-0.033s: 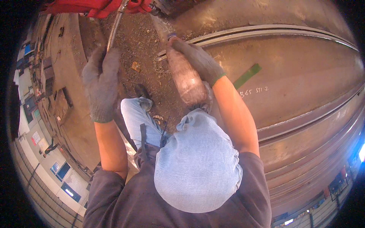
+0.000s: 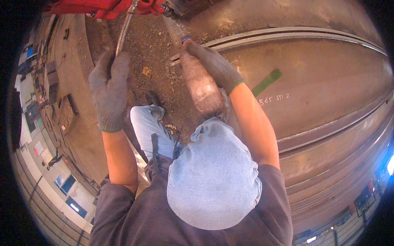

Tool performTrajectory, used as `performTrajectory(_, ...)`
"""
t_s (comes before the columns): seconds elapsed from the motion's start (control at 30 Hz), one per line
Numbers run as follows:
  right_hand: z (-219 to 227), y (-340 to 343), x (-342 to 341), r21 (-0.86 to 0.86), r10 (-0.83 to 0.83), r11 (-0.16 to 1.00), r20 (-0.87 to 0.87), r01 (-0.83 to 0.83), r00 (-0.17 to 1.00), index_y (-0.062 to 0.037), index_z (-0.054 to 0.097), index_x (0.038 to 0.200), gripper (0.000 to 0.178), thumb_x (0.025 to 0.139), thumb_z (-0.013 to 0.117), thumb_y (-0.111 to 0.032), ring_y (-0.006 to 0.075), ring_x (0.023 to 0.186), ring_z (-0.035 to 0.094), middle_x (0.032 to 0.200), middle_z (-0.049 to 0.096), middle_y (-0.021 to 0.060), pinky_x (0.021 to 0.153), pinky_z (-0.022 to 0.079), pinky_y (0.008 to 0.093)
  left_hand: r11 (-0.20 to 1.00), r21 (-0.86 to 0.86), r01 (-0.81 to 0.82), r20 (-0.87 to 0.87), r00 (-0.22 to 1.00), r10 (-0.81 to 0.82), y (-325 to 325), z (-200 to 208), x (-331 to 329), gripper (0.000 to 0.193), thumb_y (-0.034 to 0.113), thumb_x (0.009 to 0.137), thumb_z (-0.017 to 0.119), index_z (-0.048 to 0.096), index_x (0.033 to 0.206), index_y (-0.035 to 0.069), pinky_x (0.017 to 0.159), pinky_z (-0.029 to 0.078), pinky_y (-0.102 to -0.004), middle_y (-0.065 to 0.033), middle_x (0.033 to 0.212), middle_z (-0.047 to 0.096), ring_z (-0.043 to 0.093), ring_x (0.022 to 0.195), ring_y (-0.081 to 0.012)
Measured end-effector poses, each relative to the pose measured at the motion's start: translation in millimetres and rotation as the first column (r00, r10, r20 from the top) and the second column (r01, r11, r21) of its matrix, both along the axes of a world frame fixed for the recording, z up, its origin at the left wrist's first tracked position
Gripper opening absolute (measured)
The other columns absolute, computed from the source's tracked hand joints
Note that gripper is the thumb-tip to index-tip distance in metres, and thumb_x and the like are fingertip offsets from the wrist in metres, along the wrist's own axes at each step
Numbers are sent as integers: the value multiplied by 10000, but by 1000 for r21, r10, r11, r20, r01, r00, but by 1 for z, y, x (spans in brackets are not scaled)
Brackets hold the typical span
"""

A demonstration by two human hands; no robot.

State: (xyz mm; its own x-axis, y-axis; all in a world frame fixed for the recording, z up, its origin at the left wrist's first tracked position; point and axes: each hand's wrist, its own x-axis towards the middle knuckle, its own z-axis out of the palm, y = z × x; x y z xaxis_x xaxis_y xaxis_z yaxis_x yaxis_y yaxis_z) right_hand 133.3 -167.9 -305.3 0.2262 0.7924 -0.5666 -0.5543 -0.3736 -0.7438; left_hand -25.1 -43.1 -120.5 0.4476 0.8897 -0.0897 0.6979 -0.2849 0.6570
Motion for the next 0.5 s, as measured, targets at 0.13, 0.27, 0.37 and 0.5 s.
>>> performTrajectory(0.13, 1, 0, 2, -14, -23, 1000, -100, 21, 995, -4, 574, 1398, 733, 930, 595, -568, 227, 1207, 597, 1343, 630, 143, 1038, 451, 356, 998, 55, 1, 25, 1000, -2, 3, -7, 0, 436, 381, 924, 688, 708, 1107, -14, 727, 522, -361, -164, 873, 719, 683, 790, -232)
performTrajectory(0.27, 14, -6, 7, -51, -2, 999, 194, 12, 981, -4, 514, 1441, 787, 886, 676, -539, 251, 1238, 592, 1365, 613, 164, 1061, 443, 358, 997, 70, 15, -31, 999, -13, 4, -5, -1, 441, 384, 925, 692, 705, 1105, -18, 721, 522, -363, -163, 871, 719, 679, 779, -233)
performTrajectory(0.37, 47, -11, 14, 12, -85, 996, 342, 86, 936, 7, 472, 1451, 805, 853, 748, -457, 271, 1236, 596, 1341, 619, 189, 1052, 455, 366, 999, 51, 17, -16, 1000, -17, 4, -5, -2, 437, 381, 925, 695, 703, 1101, -18, 710, 519, -357, -149, 844, 708, 667, 765, -213)
performTrajectory(0.5, 29, -20, 39, 90, -110, 993, 588, 71, 801, 27, 460, 1427, 770, 838, 781, -352, 280, 1224, 603, 1306, 628, 205, 1033, 477, 387, 999, -50, -13, 7, 1000, 13, 3, -3, 0, 429, 372, 929, 694, 700, 1104, -21, 692, 510, -336, -126, 816, 692, 647, 746, -179)
